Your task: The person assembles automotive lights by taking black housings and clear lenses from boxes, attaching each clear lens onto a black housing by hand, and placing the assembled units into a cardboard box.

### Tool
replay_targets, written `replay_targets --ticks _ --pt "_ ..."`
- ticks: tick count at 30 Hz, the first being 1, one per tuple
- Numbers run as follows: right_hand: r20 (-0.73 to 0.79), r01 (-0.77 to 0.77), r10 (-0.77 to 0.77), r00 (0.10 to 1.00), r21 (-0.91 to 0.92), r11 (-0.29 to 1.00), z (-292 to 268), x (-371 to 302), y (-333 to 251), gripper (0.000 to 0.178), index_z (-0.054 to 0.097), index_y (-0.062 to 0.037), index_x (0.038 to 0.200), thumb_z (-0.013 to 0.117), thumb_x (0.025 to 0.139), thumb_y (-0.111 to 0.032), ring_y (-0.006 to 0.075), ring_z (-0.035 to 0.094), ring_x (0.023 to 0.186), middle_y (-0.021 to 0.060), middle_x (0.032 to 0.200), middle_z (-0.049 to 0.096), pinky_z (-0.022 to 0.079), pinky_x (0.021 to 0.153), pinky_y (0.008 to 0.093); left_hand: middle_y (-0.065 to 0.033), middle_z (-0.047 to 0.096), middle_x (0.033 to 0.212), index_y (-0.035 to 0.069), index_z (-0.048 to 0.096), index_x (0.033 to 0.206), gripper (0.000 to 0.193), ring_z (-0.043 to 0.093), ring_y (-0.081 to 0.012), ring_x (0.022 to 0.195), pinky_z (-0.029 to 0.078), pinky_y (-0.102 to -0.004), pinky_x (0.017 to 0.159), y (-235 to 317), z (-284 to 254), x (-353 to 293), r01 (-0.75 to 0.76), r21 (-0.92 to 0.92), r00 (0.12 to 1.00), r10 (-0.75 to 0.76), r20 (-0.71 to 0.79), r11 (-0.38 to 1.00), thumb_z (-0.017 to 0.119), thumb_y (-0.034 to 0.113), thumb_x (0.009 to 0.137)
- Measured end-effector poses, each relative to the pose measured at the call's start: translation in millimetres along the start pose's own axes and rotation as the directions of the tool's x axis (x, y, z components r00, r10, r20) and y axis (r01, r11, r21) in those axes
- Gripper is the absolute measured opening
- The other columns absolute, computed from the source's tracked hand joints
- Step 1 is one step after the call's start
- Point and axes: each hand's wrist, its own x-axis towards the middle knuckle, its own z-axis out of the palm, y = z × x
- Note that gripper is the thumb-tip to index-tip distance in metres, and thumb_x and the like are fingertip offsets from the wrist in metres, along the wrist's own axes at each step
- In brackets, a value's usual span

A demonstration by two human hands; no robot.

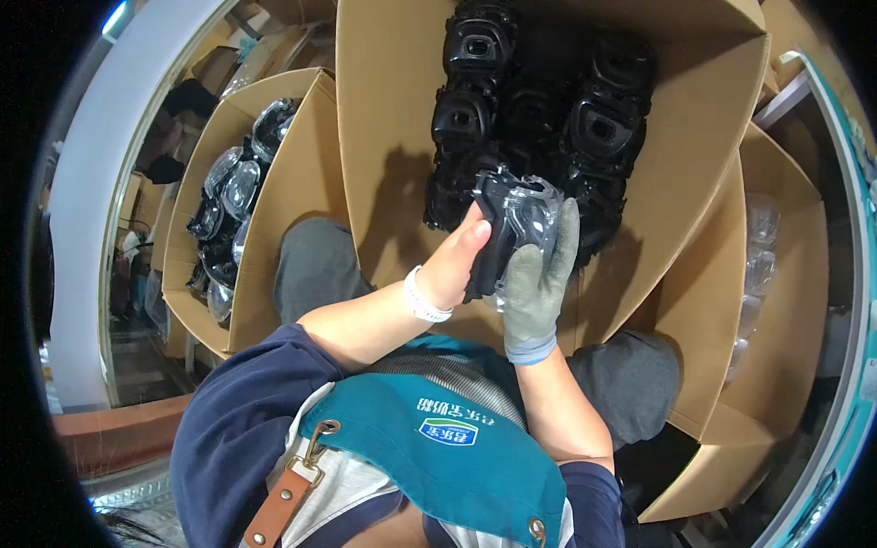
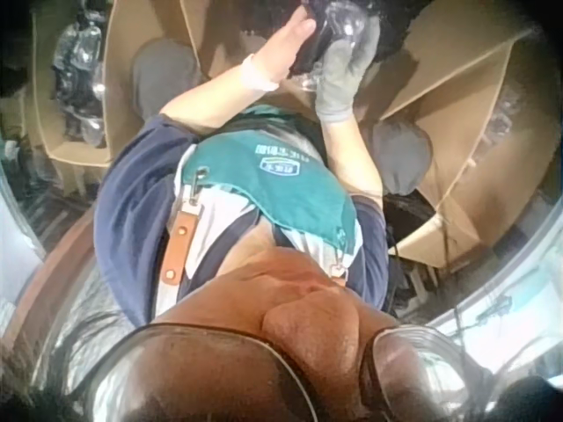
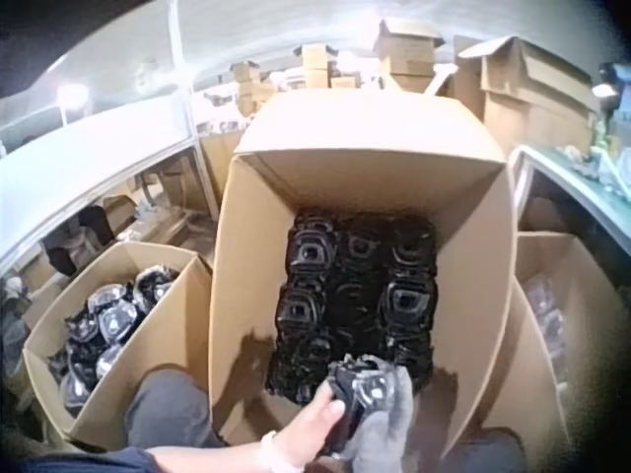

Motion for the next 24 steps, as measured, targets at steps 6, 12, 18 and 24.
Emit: replay_targets --ticks 6,12,18,24 --pt "0.056 0.02 -0.01 0.998 -0.181 0.983 -7.3 5.1 1.9 0.068 0.023 -0.0017 0.146 0.056 0.095 -0.032 0.0237 0.039 0.129 0.0132 0.144 0.033 0.031 0.108 0.0357 -0.012 0.037 0.132 0.001 0.031 0.139 0.069 0.043 -0.0237 0.121 0.034 -0.0357 0.105 -0.1 -20.7 10.0 0.013 0.232 0.988 0.023 -0.151 0.973 0.065 0.028 0.085" --pt "0.092 -0.04 0.056 0.994 -0.167 0.985 -9.0 7.3 -6.9 0.062 0.024 -0.0018 0.146 0.052 0.097 -0.028 0.0226 0.043 0.125 0.0136 0.14 0.039 0.035 0.105 0.034 -0.0173 0.038 0.127 0.004 0.039 0.132 0.071 0.045 -0.0283 0.117 0.037 -0.0378 0.103 9.8 -30.1 7.7 0.007 0.572 0.981 0.106 -0.164 0.82 0.074 0.03 0.076" --pt "0.103 -0.09 0.099 0.99 -0.091 0.992 -2.0 5.8 -10.2 0.065 0.023 -0.0027 0.147 0.053 0.097 -0.032 0.0219 0.048 0.119 0.0135 0.135 0.045 0.038 0.102 0.0321 -0.0167 0.037 0.126 0.005 0.037 0.132 0.069 0.045 -0.0268 0.115 0.038 -0.0373 0.102 2.4 -17.0 4.2 -0.014 0.415 0.993 0.062 -0.102 0.91 0.073 0.028 0.078" --pt "0.041 -0.077 0.087 0.995 -0.2 0.977 3.0 1.2 -11.2 0.06 0.027 -0.0027 0.146 0.045 0.1 -0.036 0.021 0.046 0.122 0.013 0.138 0.043 0.036 0.104 0.0317 -0.0146 0.035 0.126 0.004 0.031 0.133 0.062 0.043 -0.0255 0.117 0.034 -0.0376 0.104 -28.0 -7.7 0.1 -0.04 0.391 0.979 0.115 -0.171 0.92 0.063 0.031 0.087"
